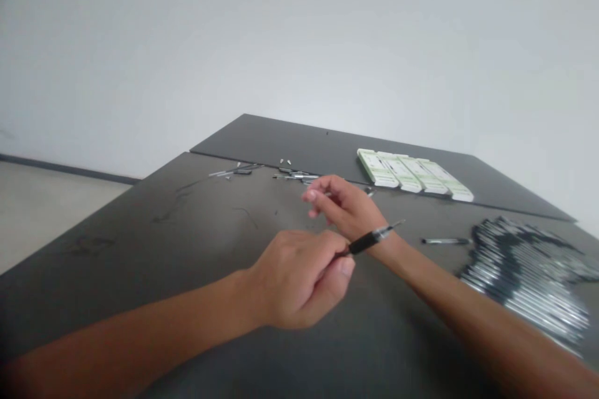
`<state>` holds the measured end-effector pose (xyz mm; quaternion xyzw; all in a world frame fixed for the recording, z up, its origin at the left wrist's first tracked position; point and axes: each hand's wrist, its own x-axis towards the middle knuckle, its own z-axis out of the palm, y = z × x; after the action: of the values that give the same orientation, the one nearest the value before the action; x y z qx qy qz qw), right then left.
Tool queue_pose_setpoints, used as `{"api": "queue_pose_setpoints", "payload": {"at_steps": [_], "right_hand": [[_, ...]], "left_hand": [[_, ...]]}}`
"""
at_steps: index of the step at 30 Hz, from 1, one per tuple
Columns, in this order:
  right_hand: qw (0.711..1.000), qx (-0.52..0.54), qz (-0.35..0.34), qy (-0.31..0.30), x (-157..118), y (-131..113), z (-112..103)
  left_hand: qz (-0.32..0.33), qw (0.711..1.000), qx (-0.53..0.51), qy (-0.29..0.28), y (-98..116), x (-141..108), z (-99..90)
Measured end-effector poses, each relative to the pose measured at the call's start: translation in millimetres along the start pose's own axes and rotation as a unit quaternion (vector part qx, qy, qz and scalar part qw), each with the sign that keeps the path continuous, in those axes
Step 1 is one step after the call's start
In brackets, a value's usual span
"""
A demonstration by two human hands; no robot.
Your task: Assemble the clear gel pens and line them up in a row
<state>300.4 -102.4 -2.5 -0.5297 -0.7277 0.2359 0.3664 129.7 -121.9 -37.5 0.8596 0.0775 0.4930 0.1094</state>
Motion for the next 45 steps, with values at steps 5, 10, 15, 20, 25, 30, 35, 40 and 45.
{"api": "queue_pose_setpoints", "payload": {"at_steps": [5,10,15,20,25,30,35,40,45], "right_hand": [[0.981,0.136,0.133,0.027,-73.8,13.4,-47.2],[0.964,0.199,0.156,0.087,-91.3,34.0,-63.7],[0.956,0.239,0.155,0.073,-102.2,38.0,-74.6],[0.96,0.246,0.131,0.035,-109.6,31.4,-77.1],[0.967,0.236,0.098,0.012,-110.8,25.4,-77.9],[0.977,0.207,0.055,0.008,-111.9,19.6,-82.5],[0.977,0.202,0.062,0.012,-112.0,16.9,-81.8],[0.977,0.195,0.076,0.029,-114.9,16.5,-79.1],[0.976,0.203,0.076,0.02,-118.0,17.8,-77.9]], "left_hand": [[-0.081,0.993,-0.06,-0.057,5.7,-3.8,0.9],[-0.14,0.98,-0.081,-0.117,4.3,-11.7,5.1],[-0.169,0.967,-0.055,-0.183,7.0,-16.0,6.2],[-0.161,0.958,-0.059,-0.232,10.6,-17.4,4.0],[-0.164,0.957,-0.055,-0.234,10.9,-15.9,3.4],[-0.158,0.954,-0.046,-0.251,11.2,-15.0,2.6],[-0.136,0.956,-0.047,-0.254,10.7,-17.3,1.6],[-0.132,0.956,-0.059,-0.256,10.3,-17.0,2.3],[-0.13,0.956,-0.052,-0.256,9.9,-17.7,4.0]]}}
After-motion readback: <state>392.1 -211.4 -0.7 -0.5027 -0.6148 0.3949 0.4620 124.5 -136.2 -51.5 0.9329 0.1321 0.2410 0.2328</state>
